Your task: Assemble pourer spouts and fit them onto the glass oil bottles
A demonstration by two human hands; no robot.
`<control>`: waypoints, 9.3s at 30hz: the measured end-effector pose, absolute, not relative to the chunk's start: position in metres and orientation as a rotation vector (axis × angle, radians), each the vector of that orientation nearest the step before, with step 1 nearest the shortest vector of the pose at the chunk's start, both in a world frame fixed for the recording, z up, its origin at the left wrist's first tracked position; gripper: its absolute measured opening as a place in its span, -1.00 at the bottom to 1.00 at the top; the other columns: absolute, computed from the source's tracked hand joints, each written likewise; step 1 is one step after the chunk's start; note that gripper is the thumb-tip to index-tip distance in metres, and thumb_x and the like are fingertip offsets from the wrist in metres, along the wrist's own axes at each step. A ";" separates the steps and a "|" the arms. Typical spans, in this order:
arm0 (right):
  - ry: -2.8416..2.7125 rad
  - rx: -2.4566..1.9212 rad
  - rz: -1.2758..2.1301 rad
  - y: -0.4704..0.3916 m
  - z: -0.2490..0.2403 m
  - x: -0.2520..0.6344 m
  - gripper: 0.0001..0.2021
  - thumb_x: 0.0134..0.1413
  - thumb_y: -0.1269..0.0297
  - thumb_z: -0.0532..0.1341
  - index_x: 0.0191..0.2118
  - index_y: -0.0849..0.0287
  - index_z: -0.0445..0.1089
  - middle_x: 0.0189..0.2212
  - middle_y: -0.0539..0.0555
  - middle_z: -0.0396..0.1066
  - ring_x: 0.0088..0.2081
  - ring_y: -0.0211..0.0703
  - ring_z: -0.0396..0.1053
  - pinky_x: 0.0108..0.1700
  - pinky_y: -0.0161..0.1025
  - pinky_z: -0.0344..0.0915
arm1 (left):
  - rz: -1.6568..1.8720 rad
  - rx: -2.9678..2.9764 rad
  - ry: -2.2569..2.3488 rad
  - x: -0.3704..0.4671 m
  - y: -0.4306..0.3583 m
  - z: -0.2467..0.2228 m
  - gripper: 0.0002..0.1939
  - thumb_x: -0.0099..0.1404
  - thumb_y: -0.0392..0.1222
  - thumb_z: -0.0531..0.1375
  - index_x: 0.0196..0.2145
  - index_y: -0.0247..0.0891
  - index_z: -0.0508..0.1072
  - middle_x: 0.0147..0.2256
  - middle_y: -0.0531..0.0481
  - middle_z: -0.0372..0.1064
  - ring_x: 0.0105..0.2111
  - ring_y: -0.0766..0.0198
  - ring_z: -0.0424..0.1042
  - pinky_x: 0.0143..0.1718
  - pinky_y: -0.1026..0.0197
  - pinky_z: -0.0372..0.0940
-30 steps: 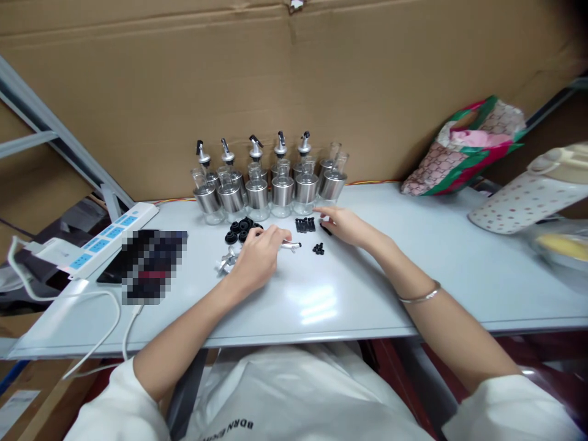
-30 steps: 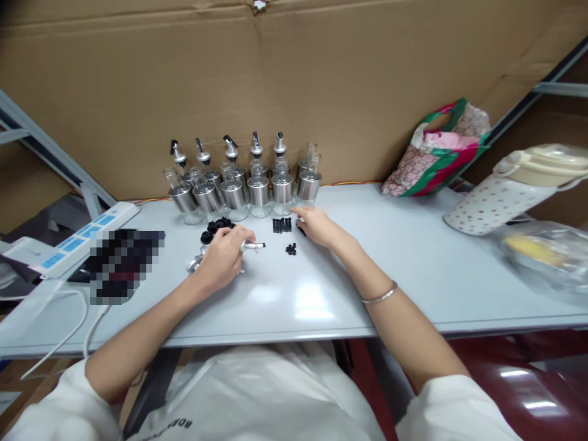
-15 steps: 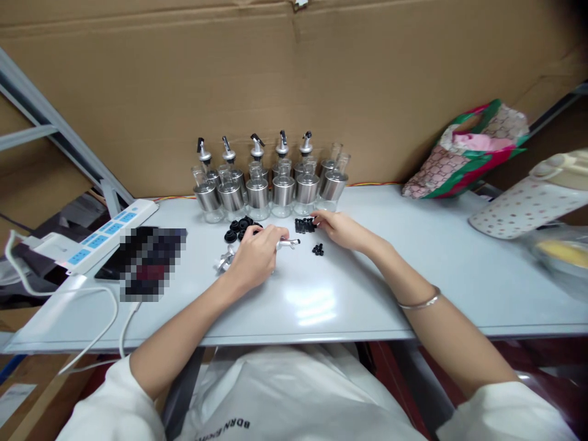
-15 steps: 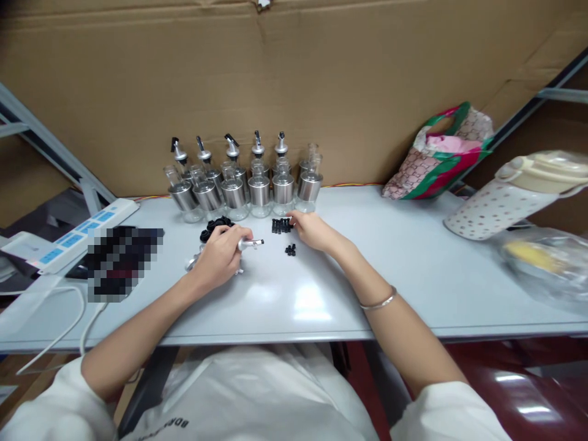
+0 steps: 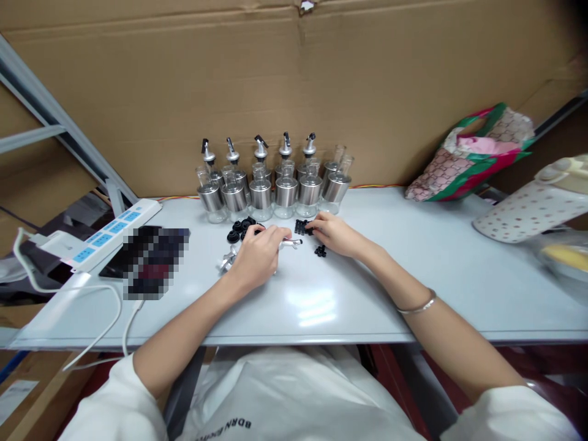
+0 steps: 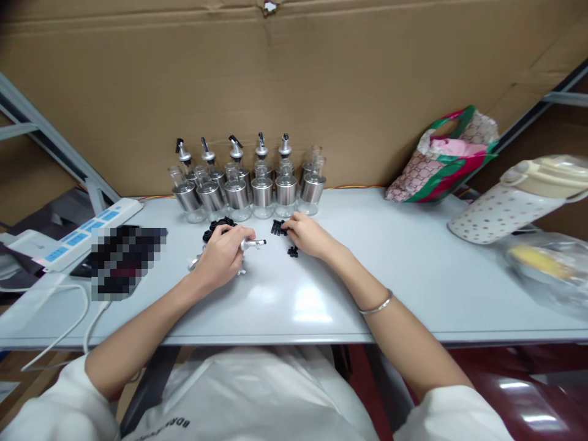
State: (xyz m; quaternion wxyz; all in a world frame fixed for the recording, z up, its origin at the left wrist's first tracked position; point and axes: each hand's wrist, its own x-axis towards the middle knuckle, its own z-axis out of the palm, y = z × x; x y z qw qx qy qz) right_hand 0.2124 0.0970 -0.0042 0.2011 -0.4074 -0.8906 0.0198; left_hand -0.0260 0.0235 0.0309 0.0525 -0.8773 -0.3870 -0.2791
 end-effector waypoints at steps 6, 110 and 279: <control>-2.510 -1.094 0.093 0.088 -0.006 0.199 -0.65 0.26 0.33 -0.05 0.03 0.25 0.37 -0.27 0.19 0.28 -0.22 -0.05 0.26 -0.10 -0.06 0.28 | -0.863 -2.661 -1.195 -0.028 0.026 0.032 -0.56 0.09 -0.58 -0.07 -0.14 -0.22 0.29 -0.23 0.01 0.45 -0.26 0.27 0.41 -0.05 0.16 0.10; -2.664 -1.607 0.317 0.073 0.033 0.216 -0.78 0.09 0.35 0.06 -0.54 0.17 0.30 -0.57 0.06 0.39 -0.53 -0.22 0.26 -0.43 -0.32 0.11 | -1.069 -2.655 -1.129 -0.022 0.017 0.035 -0.89 0.37 -0.15 -0.03 -0.30 -0.21 0.20 -0.47 0.08 0.36 -0.50 0.32 0.34 -0.38 0.26 0.15; -2.599 -1.433 0.827 0.065 0.043 0.208 -0.68 -0.16 0.54 0.21 -0.18 0.26 0.47 -0.37 0.08 0.46 -0.36 -0.17 0.36 -0.26 -0.26 0.31 | -0.735 -2.768 -1.307 -0.021 0.020 0.028 -0.92 0.30 -0.19 0.03 -0.28 -0.22 0.25 -0.51 0.09 0.40 -0.53 0.30 0.41 -0.46 0.31 0.15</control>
